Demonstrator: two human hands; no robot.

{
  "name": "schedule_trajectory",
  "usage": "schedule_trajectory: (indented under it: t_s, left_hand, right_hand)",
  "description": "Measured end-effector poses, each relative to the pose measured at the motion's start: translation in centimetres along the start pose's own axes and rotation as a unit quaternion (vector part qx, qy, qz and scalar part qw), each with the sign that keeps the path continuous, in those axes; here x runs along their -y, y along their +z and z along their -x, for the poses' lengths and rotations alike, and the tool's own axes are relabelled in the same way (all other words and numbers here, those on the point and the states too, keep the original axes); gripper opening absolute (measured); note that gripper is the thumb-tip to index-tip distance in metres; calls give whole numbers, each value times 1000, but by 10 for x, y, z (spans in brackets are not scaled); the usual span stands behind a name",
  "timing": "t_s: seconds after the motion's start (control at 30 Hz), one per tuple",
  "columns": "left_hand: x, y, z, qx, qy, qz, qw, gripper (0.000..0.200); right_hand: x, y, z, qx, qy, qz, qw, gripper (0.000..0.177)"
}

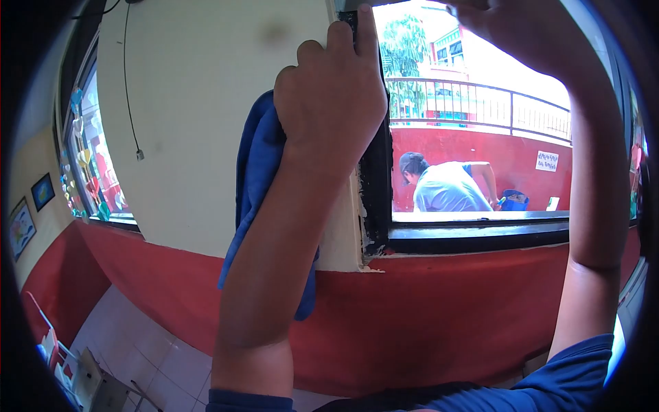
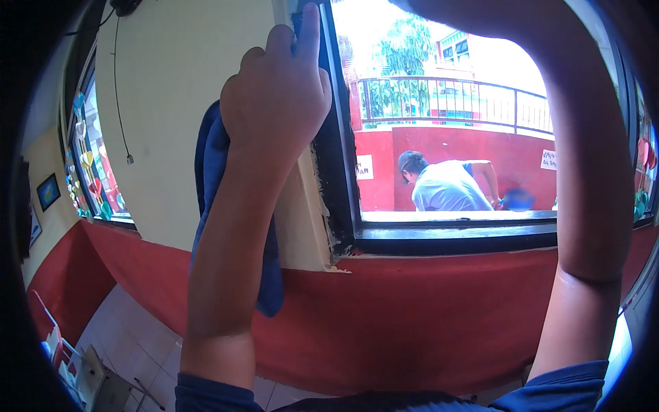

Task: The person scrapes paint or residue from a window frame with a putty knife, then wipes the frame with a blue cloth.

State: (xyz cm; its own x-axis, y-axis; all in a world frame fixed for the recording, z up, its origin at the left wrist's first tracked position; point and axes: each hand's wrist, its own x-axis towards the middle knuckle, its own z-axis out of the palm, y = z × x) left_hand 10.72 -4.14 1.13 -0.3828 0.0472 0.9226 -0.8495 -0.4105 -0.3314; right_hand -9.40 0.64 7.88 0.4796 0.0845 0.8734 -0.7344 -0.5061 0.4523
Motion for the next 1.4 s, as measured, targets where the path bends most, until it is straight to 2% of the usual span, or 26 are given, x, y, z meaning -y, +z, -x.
schedule_trajectory:
  t_s: [0.13, 0.23, 0.3, 0.37, 0.43, 0.6, 0.7, 0.77, 0.83, 0.97, 1.07, 1.2, 1.23, 1.27, 1.4]
  left_hand:
    - [0, 0, -1, 5, -6, -1, 1000, 62]
    - [-2, -3, 0, 22, -10, 5, 1000, 60]
    - [1, -3, -1, 17, -7, 15, 1000, 59]
    - [1, -1, 1, -6, -4, 32, 999, 57]
    - [-1, -6, 0, 14, -16, 23, 1000, 56]
    - [0, -3, 2, -19, -3, 16, 1000, 55]
    - [-1, -4, 0, -27, -5, 16, 999, 54]
    - [0, -4, 2, -41, -4, 20, 999, 53]
    - [-2, -6, 1, -30, -10, 15, 999, 53]
    - [-1, -4, 2, -37, -4, -2, 999, 51]
    - [-2, -2, 1, -6, -21, 34, 999, 51]
    - [-4, 13, 7, -46, -19, -33, 998, 58]
    - [-2, 16, 8, -59, -14, -29, 998, 59]
    - [-2, 18, 8, -73, -9, -25, 997, 61]
    - [-3, 18, 10, -35, -27, -1, 999, 57]
  right_hand:
    - [12, -4, 5, -12, 3, 42, 999, 32]
    - [-1, -7, -9, 72, 41, 23, 996, 32]
    - [2, -18, -11, 91, 59, -25, 994, 32]
    - [14, -25, 0, 56, 46, -43, 996, 31]
    - [15, -4, 7, 0, -1, 27, 1000, 31]
    - [20, -8, 11, 24, -13, 95, 995, 27]
    - [17, 2, 14, -4, -21, 93, 995, 25]
    - [4, 6, 10, 16, -22, 85, 996, 25]
    - [18, 7, 15, 1, -4, 76, 997, 24]
    - [18, 5, 16, -12, -30, 83, 996, 22]
    - [26, 11, 15, -28, -10, 111, 993, 21]
    - [17, 10, 12, -32, -29, 105, 994, 20]
    - [23, 18, 12, -39, -1, 123, 992, 20]
    - [20, 19, 12, -32, 8, 106, 994, 20]
    - [-11, 18, 7, 13, -2, 4, 1000, 24]
